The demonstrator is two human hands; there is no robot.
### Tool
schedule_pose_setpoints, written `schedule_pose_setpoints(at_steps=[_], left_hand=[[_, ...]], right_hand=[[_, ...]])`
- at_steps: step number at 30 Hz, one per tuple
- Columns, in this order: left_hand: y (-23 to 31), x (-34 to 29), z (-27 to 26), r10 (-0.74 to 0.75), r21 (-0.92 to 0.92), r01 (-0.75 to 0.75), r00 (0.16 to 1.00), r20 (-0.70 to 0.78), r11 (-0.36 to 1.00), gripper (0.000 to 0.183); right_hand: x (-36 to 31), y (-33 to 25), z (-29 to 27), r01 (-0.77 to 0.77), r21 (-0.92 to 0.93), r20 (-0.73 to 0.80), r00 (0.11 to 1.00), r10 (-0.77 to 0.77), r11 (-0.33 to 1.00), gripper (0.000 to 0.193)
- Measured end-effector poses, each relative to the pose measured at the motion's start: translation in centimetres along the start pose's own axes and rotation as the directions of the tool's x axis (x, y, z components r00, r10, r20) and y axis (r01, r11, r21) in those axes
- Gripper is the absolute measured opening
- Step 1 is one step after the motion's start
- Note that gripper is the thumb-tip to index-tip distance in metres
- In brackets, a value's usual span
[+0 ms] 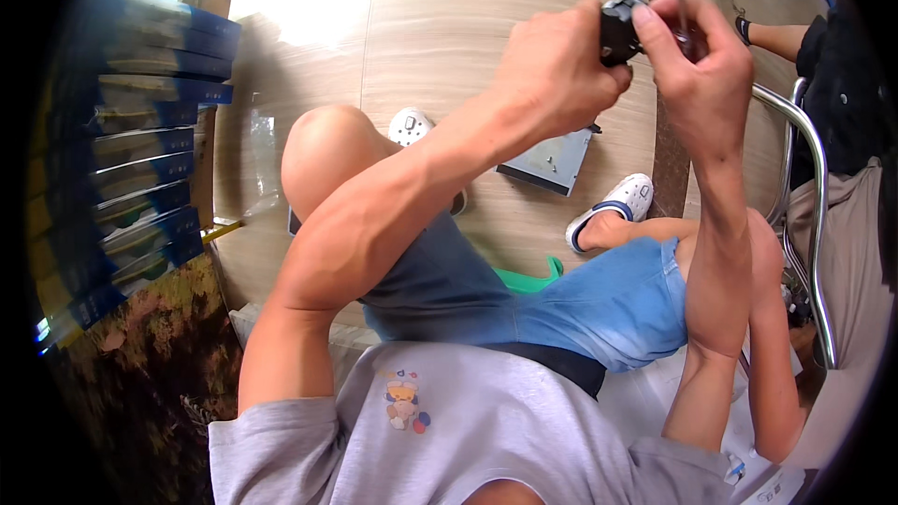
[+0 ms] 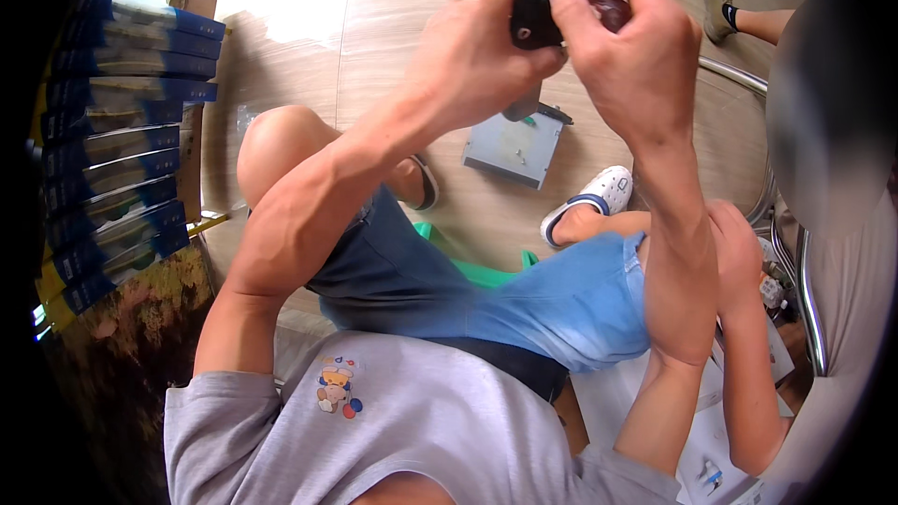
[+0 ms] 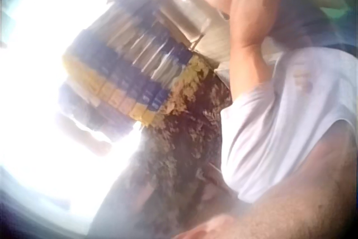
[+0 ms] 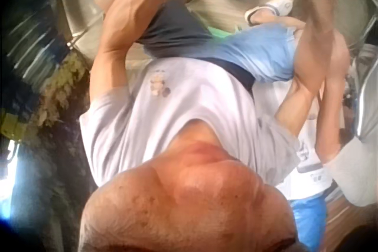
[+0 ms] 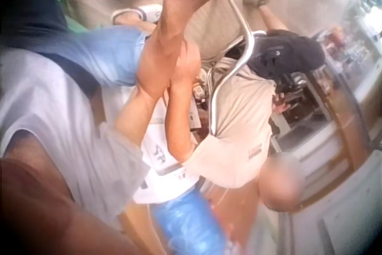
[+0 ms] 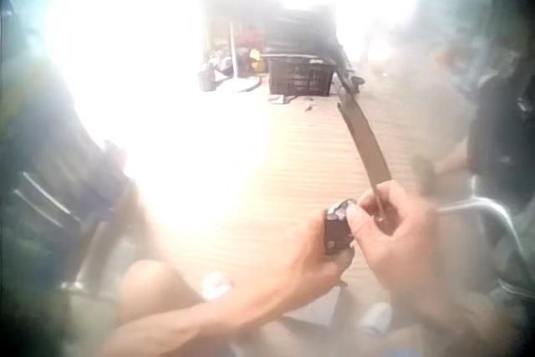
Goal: The person holds a power window motor assembly and unscrews its housing using a screwdriver, eventually prying parts apart by hand.
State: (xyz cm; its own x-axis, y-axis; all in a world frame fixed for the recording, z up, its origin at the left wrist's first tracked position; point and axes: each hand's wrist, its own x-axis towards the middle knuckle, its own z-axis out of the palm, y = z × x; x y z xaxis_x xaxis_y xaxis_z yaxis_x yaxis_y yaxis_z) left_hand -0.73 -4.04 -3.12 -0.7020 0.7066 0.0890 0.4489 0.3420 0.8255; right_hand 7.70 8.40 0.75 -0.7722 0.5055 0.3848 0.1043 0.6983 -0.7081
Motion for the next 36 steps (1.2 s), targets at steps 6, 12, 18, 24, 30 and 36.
schedule_pose_setpoints(at_steps=[6,12,18,24,30,36], left_hand=[[-0.4,0.2,-1.1,-0.091,-0.03,0.092,0.996,0.018,0.995,0.039],[-1.5,-0.2,-1.9,-0.135,-0.135,0.138,0.99,0.032,0.981,0.037],[-2.0,1.5,-2.9,-0.333,-0.748,0.261,0.941,0.057,0.61,0.021],[-0.5,4.4,-5.5,-0.374,-0.905,0.308,0.908,0.188,0.293,0.015],[1.1,4.3,-5.0,-0.309,-0.94,0.289,0.924,0.224,0.183,0.009],[-0.2,4.2,-3.6,-0.221,-0.9,0.371,0.92,0.323,0.228,0.012]], right_hand=[[1.5,-0.6,0.8,0.041,-0.177,0.063,0.998,-0.03,0.983,0.03],[1.7,1.4,2.5,-0.075,-0.095,0.117,0.989,0.086,0.993,0.044],[-3.1,10.7,3.7,-0.428,-0.144,0.172,0.877,0.448,0.892,0.063],[-17.7,23.1,9.4,-0.617,-0.266,0.264,0.692,0.672,0.741,0.046],[-26.2,24.1,10.0,-0.468,-0.329,0.356,0.743,0.567,0.82,0.027],[-23.5,21.5,12.1,-0.459,-0.243,0.412,0.749,0.519,0.855,0.036]])
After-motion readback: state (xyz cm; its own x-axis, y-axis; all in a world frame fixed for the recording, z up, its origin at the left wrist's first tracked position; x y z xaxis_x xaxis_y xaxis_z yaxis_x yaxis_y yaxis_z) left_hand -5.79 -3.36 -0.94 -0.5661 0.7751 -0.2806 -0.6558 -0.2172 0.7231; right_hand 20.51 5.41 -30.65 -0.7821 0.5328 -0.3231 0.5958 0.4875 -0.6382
